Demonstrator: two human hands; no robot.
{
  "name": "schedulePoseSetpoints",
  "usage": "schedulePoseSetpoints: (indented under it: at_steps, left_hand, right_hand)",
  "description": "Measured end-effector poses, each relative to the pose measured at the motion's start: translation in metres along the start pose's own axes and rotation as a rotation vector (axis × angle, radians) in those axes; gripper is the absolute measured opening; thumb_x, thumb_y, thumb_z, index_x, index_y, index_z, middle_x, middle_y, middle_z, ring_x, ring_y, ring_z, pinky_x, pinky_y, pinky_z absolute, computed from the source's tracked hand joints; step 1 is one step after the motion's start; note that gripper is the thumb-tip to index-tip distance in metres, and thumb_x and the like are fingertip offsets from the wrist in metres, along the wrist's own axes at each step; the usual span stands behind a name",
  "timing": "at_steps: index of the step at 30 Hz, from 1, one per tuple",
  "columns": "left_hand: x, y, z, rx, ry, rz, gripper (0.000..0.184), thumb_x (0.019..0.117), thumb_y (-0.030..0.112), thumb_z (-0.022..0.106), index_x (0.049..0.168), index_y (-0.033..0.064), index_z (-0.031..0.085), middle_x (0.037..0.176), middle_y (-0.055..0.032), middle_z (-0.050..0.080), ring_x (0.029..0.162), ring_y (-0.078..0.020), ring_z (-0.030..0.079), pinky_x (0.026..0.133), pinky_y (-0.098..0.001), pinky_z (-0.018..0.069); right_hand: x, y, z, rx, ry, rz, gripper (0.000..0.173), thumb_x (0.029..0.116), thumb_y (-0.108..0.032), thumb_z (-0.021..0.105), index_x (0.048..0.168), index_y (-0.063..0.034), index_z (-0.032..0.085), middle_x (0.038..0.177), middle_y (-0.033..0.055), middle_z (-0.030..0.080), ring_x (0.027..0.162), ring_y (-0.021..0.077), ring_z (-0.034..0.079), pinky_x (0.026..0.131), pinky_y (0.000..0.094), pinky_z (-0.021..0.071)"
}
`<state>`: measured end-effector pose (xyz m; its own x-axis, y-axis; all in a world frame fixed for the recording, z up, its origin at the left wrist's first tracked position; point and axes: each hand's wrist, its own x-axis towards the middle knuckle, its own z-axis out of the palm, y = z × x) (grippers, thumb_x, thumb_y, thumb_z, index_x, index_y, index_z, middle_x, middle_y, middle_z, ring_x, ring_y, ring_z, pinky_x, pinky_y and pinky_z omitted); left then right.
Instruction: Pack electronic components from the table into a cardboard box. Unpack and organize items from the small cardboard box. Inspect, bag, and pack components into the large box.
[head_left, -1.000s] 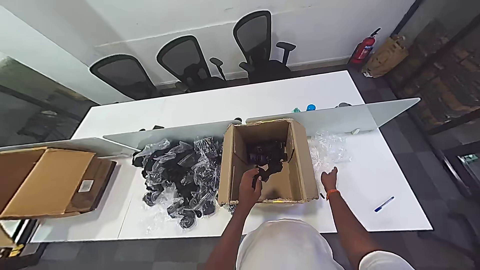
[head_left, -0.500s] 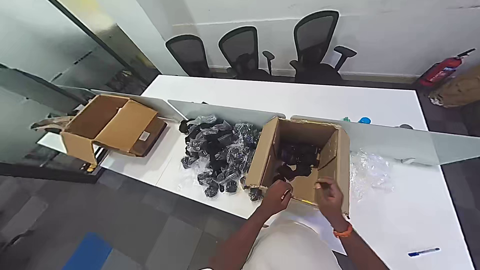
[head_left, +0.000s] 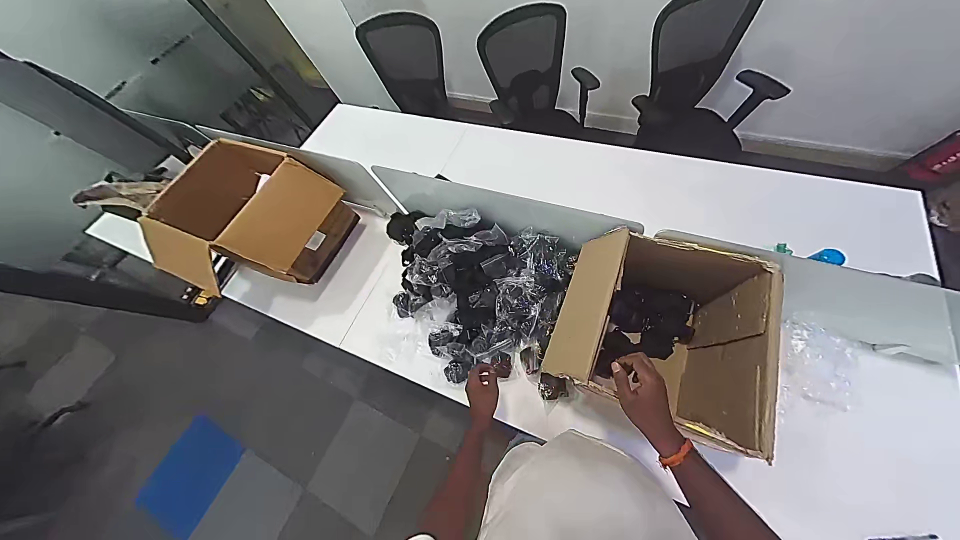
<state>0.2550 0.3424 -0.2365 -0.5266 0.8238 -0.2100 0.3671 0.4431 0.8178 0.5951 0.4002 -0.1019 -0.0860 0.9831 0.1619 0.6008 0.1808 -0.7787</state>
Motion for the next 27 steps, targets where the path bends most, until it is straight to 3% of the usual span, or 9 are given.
schedulePoseSetpoints:
  at_steps: [5,7,9,12,15,18,21,24,27]
  left_hand:
    - [0.062,-0.028,-0.013,0.129,-0.058,0.001,0.036,0.0992,0.016,0.056,0.128,-0.0047,0.062,0.113,-0.0222,0.069,0.101,-0.0298,0.07,0.094,-0.0487,0.0571]
    - [0.087,-0.027,-0.016,0.209,-0.101,0.04,0.036,0.1008,0.019,0.053,0.129,-0.0024,0.062,0.118,-0.0212,0.068,0.108,-0.0302,0.068,0.098,-0.0491,0.055]
    - [0.106,-0.014,-0.015,0.258,-0.185,0.098,0.034,0.1007,0.02,0.055,0.126,-0.0003,0.065,0.117,-0.0192,0.069,0.105,-0.0293,0.069,0.097,-0.0487,0.0553]
    - [0.116,0.017,-0.002,0.317,-0.514,0.203,0.038,0.0989,0.024,0.06,0.13,0.0026,0.065,0.124,-0.0159,0.069,0.109,-0.026,0.069,0.1,-0.0459,0.0551]
    - [0.103,0.035,0.027,0.486,-0.777,0.313,0.065,0.0868,0.049,0.074,0.138,0.0114,0.061,0.141,-0.0147,0.059,0.122,-0.0293,0.062,0.104,-0.0521,0.052]
    - [0.083,0.039,0.054,0.667,-0.786,0.281,0.085,0.0775,0.067,0.073,0.143,0.0157,0.055,0.148,-0.0157,0.052,0.128,-0.0346,0.059,0.097,-0.0603,0.0539]
    - [0.076,0.042,0.069,0.694,-0.714,0.161,0.072,0.086,0.055,0.069,0.14,0.008,0.056,0.148,-0.0218,0.051,0.127,-0.039,0.059,0.097,-0.0603,0.0541]
    - [0.075,0.041,0.075,0.68,-0.659,0.1,0.055,0.0955,0.041,0.058,0.134,0.002,0.059,0.145,-0.0228,0.054,0.124,-0.0372,0.062,0.099,-0.0556,0.054]
    - [0.08,0.044,0.07,0.683,-0.682,0.077,0.053,0.0976,0.045,0.054,0.124,0.0005,0.065,0.128,-0.0219,0.065,0.116,-0.0367,0.066,0.095,-0.058,0.0548]
  right_hand:
    - [0.009,-0.006,0.008,-0.129,0.111,0.123,0.031,0.1012,-0.032,0.053,0.096,-0.0064,0.07,0.092,0.0071,0.065,0.08,0.0161,0.062,0.07,0.0347,0.0544]
    - [0.007,-0.005,0.008,-0.175,0.137,0.151,0.032,0.101,-0.032,0.053,0.098,-0.0048,0.07,0.094,0.0094,0.066,0.083,0.0183,0.064,0.072,0.0369,0.0554]
    - [0.004,-0.004,0.009,-0.211,0.18,0.16,0.032,0.101,-0.031,0.053,0.097,-0.0045,0.069,0.093,0.0097,0.065,0.083,0.0183,0.063,0.073,0.0364,0.055]
    - [0.002,-0.001,0.011,-0.252,0.23,0.149,0.031,0.1014,-0.031,0.052,0.094,-0.0049,0.069,0.091,0.0094,0.065,0.085,0.018,0.063,0.076,0.0358,0.0542]
    - [0.004,-0.002,0.013,-0.294,0.254,0.118,0.03,0.1008,-0.03,0.054,0.093,-0.0053,0.069,0.091,0.0093,0.066,0.087,0.0191,0.064,0.079,0.0371,0.0549]
    - [0.005,-0.003,0.014,-0.333,0.261,0.099,0.031,0.1002,-0.03,0.054,0.092,-0.0044,0.069,0.089,0.0101,0.067,0.085,0.0207,0.065,0.078,0.039,0.0558]
    - [0.005,-0.003,0.014,-0.337,0.263,0.109,0.03,0.0996,-0.03,0.054,0.092,-0.0048,0.07,0.09,0.0096,0.067,0.085,0.0192,0.065,0.077,0.037,0.0556]
    - [0.006,-0.002,0.015,-0.355,0.27,0.133,0.031,0.0991,-0.031,0.053,0.093,-0.0058,0.07,0.09,0.0089,0.067,0.084,0.019,0.065,0.077,0.0383,0.0554]
    - [0.006,-0.002,0.017,-0.369,0.261,0.147,0.031,0.0996,-0.031,0.053,0.092,-0.0063,0.07,0.091,0.0087,0.067,0.085,0.0198,0.065,0.077,0.0396,0.0554]
